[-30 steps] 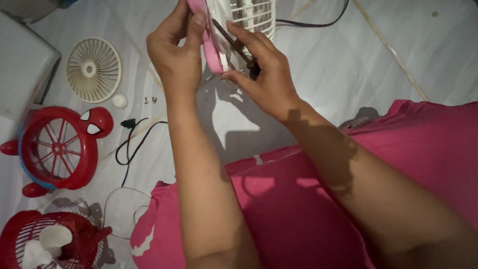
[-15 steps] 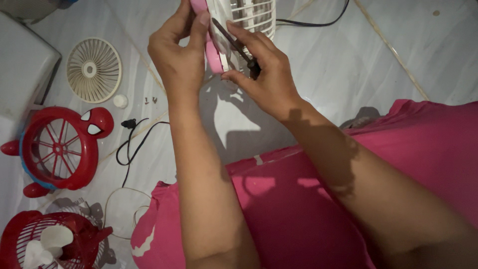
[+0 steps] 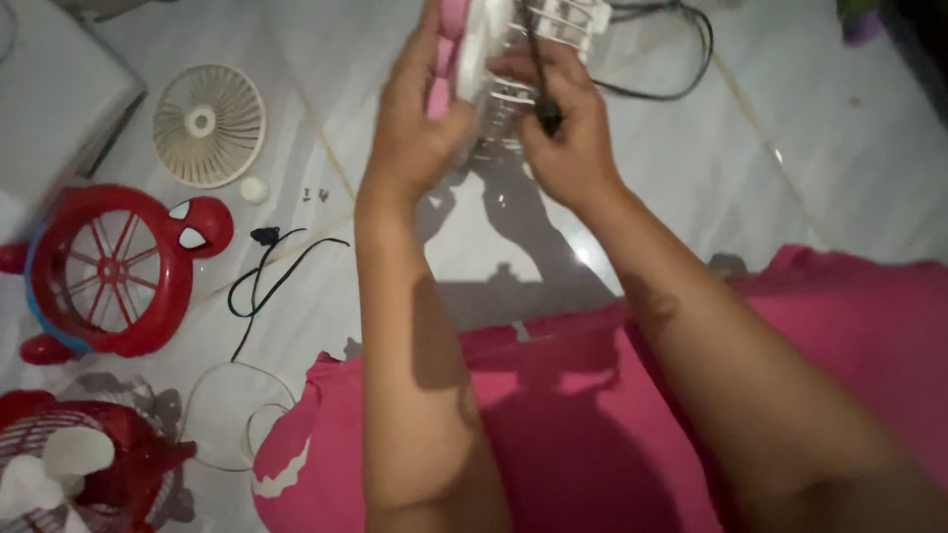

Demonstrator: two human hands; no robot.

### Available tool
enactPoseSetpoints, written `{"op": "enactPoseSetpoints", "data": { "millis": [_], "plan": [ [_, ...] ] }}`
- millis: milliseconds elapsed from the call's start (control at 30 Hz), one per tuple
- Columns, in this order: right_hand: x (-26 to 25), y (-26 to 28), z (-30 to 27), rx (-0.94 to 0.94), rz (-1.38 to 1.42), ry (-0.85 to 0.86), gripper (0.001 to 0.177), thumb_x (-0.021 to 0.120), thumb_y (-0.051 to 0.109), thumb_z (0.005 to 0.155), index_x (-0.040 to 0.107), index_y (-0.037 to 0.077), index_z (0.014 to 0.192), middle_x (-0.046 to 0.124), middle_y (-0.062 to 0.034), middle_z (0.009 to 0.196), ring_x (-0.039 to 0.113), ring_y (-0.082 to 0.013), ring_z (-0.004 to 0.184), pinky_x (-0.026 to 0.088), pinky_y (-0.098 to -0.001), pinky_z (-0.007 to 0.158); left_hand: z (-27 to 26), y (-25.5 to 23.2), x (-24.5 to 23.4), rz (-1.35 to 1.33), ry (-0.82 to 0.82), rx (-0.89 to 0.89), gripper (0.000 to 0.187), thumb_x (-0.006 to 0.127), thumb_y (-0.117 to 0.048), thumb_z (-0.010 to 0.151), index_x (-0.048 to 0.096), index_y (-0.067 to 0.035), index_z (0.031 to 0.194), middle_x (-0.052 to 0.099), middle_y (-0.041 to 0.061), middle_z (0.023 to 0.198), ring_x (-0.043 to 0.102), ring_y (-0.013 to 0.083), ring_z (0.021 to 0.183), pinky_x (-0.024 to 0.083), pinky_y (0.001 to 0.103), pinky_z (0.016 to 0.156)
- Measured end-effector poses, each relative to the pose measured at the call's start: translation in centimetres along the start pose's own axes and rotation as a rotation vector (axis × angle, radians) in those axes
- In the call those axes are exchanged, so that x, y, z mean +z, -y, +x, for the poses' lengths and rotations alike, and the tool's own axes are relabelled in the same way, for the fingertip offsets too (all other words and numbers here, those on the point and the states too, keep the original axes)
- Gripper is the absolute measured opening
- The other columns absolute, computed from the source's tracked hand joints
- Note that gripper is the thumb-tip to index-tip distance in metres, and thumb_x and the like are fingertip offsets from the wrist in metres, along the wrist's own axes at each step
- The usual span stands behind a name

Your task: The person is assembling a small white fan by attaching a pink bow to the front grill using a screwdriver. They repeatedly adjust and tighten the bow while holding the fan body.

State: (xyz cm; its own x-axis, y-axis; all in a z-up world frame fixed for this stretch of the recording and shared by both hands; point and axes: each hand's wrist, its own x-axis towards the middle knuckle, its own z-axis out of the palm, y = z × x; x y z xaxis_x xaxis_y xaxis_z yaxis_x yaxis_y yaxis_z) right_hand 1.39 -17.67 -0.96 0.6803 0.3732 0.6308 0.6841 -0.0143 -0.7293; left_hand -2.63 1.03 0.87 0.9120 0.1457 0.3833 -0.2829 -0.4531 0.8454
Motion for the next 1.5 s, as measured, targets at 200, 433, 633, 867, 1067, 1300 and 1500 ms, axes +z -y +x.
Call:
{"op": "enactPoseSetpoints", "data": {
  "millis": [200, 433, 633, 867, 1067, 1300, 1500],
  "plan": [
    [-1.3, -1.2, 4.2, 0.2, -0.055, -0.007, 0.059, 0.065, -0.01, 0.089, 0.052, 0.001, 0.146, 0.063, -0.0088, 0.134, 0.064, -0.0184, 0.103, 0.052, -0.0268, 0.085, 0.0, 0.5, 1.1, 0.049, -0.024, -0.017, 0.094, 0.074, 0.007, 0.083, 0.03, -0.014, 0.164, 0.047, 0.018, 0.16, 0.049, 0.032, 0.144, 0.043, 0.038, 0.121],
    [-5.8, 0.3, 11.1, 0.08, -0.064, 0.616, 0.054, 0.068, -0.009, 0.088, 0.057, 0.002, 0.14, 0.065, -0.01, 0.128, 0.063, -0.0166, 0.116, 0.054, -0.0343, 0.095, 0.4, 1.2, 1.0, -0.077, 0.078, -0.181, 0.083, 0.079, 0.0, 0.083, 0.043, -0.012, 0.157, 0.058, 0.016, 0.144, 0.06, 0.0292, 0.135, 0.049, 0.037, 0.117],
    [-7.3, 0.1, 11.9, 0.112, -0.202, 0.673, 0.049, 0.074, -0.004, 0.086, 0.063, 0.003, 0.132, 0.069, -0.0073, 0.118, 0.066, -0.0162, 0.104, 0.055, -0.0319, 0.083, 1.1, 0.6, 3.2, -0.062, -0.021, 0.156, 0.07, 0.077, 0.0, 0.079, 0.044, -0.006, 0.141, 0.054, 0.019, 0.149, 0.055, 0.0359, 0.141, 0.046, 0.039, 0.118],
    [-10.5, -1.2, 10.9, 0.21, -0.195, 0.672, 0.056, 0.076, -0.006, 0.082, 0.06, 0.001, 0.135, 0.069, -0.0041, 0.109, 0.065, -0.0125, 0.096, 0.055, -0.0285, 0.079, 0.4, -1.7, 5.0, -0.158, 0.085, -0.002, 0.081, 0.07, 0.0, 0.078, 0.037, -0.006, 0.151, 0.06, 0.017, 0.143, 0.057, 0.0337, 0.137, 0.047, 0.038, 0.113],
    [-13.4, -1.9, 10.3, 0.38, -0.086, 0.559, 0.047, 0.077, -0.006, 0.082, 0.065, 0.001, 0.126, 0.068, -0.0018, 0.114, 0.062, -0.0105, 0.096, 0.052, -0.0269, 0.074, -1.5, -2.2, 7.5, -0.158, -0.16, 0.143, 0.066, 0.071, 0.003, 0.086, 0.049, -0.009, 0.148, 0.056, 0.017, 0.148, 0.054, 0.0369, 0.139, 0.046, 0.042, 0.117],
    [-12.8, -3.1, 11.3, 0.387, 0.046, 0.518, 0.054, 0.078, -0.001, 0.082, 0.062, 0.005, 0.133, 0.07, 0.0009, 0.122, 0.067, -0.0054, 0.101, 0.056, -0.0206, 0.076, -1.2, -0.4, 8.3, -0.155, -0.247, 0.151, 0.058, 0.071, 0.001, 0.09, 0.053, -0.008, 0.145, 0.059, 0.017, 0.146, 0.057, 0.0359, 0.136, 0.05, 0.041, 0.113],
    [-11.4, -3.3, 13.0, 0.384, -0.079, 0.538, 0.05, 0.08, -0.002, 0.082, 0.066, 0.003, 0.131, 0.072, -0.0003, 0.117, 0.063, -0.0062, 0.091, 0.051, -0.0218, 0.069, -0.6, 0.1, 7.7, -0.101, -0.282, 0.144, 0.054, 0.069, -0.007, 0.096, 0.05, -0.008, 0.146, 0.059, 0.017, 0.145, 0.058, 0.0373, 0.133, 0.051, 0.042, 0.109]
  ]
}}
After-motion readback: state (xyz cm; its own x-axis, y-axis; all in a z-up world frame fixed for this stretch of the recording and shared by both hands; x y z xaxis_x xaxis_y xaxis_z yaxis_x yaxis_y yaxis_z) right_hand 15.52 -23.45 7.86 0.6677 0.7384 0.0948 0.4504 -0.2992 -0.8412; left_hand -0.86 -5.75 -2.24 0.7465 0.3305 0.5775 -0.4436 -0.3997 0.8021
